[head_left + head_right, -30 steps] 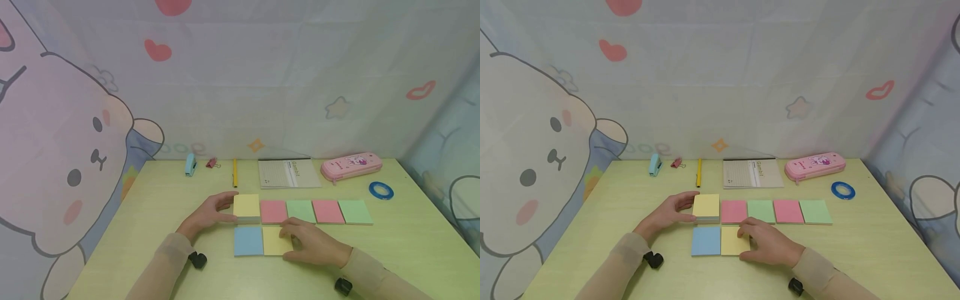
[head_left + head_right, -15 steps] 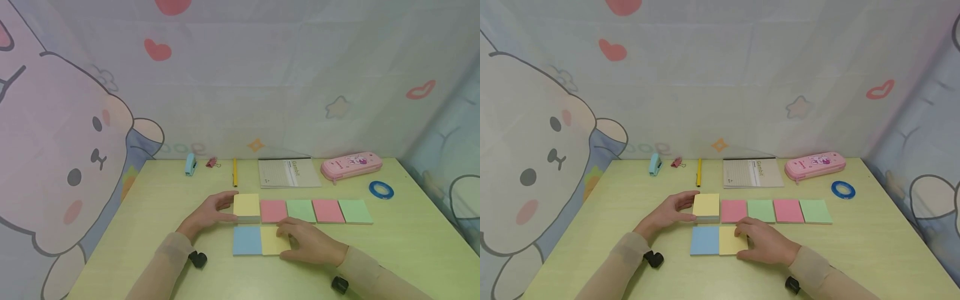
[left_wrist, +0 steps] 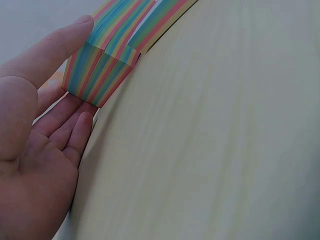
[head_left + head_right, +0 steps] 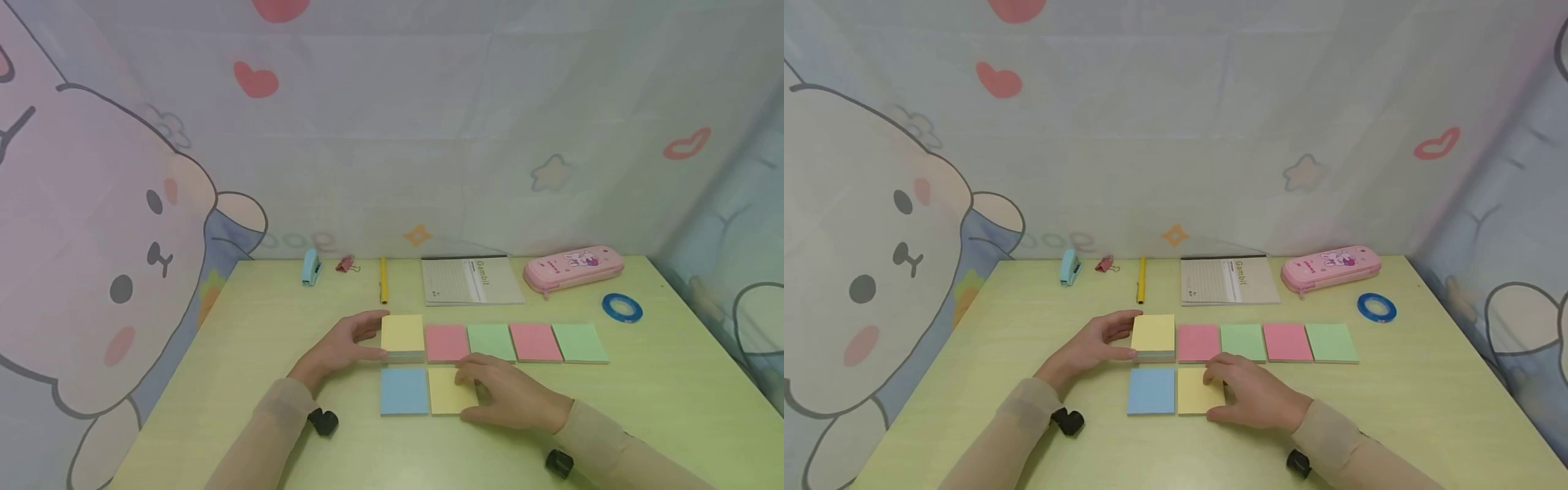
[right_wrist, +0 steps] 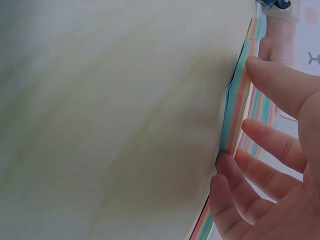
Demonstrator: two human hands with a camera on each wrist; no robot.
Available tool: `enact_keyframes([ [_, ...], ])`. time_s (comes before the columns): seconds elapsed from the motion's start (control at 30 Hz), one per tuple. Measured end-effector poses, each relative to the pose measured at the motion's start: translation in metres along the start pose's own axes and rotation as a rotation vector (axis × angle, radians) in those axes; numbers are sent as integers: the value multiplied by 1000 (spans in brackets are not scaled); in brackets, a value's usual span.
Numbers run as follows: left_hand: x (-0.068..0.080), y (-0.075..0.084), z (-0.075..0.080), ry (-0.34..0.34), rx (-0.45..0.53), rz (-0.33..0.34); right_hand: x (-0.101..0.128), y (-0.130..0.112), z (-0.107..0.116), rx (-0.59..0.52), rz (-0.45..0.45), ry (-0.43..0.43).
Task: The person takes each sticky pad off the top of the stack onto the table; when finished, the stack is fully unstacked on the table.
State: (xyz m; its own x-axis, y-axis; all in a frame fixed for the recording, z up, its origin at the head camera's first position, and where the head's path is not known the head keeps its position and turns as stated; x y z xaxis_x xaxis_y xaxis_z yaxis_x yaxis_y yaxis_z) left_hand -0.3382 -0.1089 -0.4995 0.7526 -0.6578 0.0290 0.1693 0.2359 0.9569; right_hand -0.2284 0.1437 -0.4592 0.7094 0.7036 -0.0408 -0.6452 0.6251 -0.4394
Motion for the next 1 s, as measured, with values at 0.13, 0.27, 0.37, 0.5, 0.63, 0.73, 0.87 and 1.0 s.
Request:
enact_keyframes([
  [0.13, -1, 0, 0, 0, 1, 3, 0, 0, 1, -7, 4, -2],
  [0.27, -1, 0, 0, 1, 3, 6, 0, 0, 1, -8, 8, -5],
  [0.37, -1, 0, 0, 0, 4, 4, 0, 1, 3, -18, -5, -3],
  [0.5, 0, 0, 0, -3, 11, 7, -3, 1, 11, -31, -26, 28],
  [0.63, 1, 0, 1, -2, 10, 9, -19, -7, 26, -11, 8, 93],
  [0.73, 2, 1, 2, 3, 11, 6, -38, -12, 34, -12, 36, 131],
  [0.87, 1, 2, 2, -2, 21, -18, -68, -14, 36, -20, 56, 139],
  [1.0, -1, 3, 1, -11, 16, -43, -97, -11, 30, -7, 36, 98],
])
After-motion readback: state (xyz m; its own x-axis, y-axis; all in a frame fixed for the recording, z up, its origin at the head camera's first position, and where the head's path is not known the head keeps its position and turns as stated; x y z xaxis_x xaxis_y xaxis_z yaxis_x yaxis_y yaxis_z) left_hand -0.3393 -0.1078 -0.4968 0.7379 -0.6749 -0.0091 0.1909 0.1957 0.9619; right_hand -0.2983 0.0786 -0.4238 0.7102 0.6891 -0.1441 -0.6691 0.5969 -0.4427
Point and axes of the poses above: each hand's wrist, its own x-axis away from the middle knuckle, its own z-axis out of the back of the hand, y = z × x, the point moved 8 cm from there along -x, towards the middle knuckle, and after that the axes turned 7 degrees about -y, right-handed, at the moved point
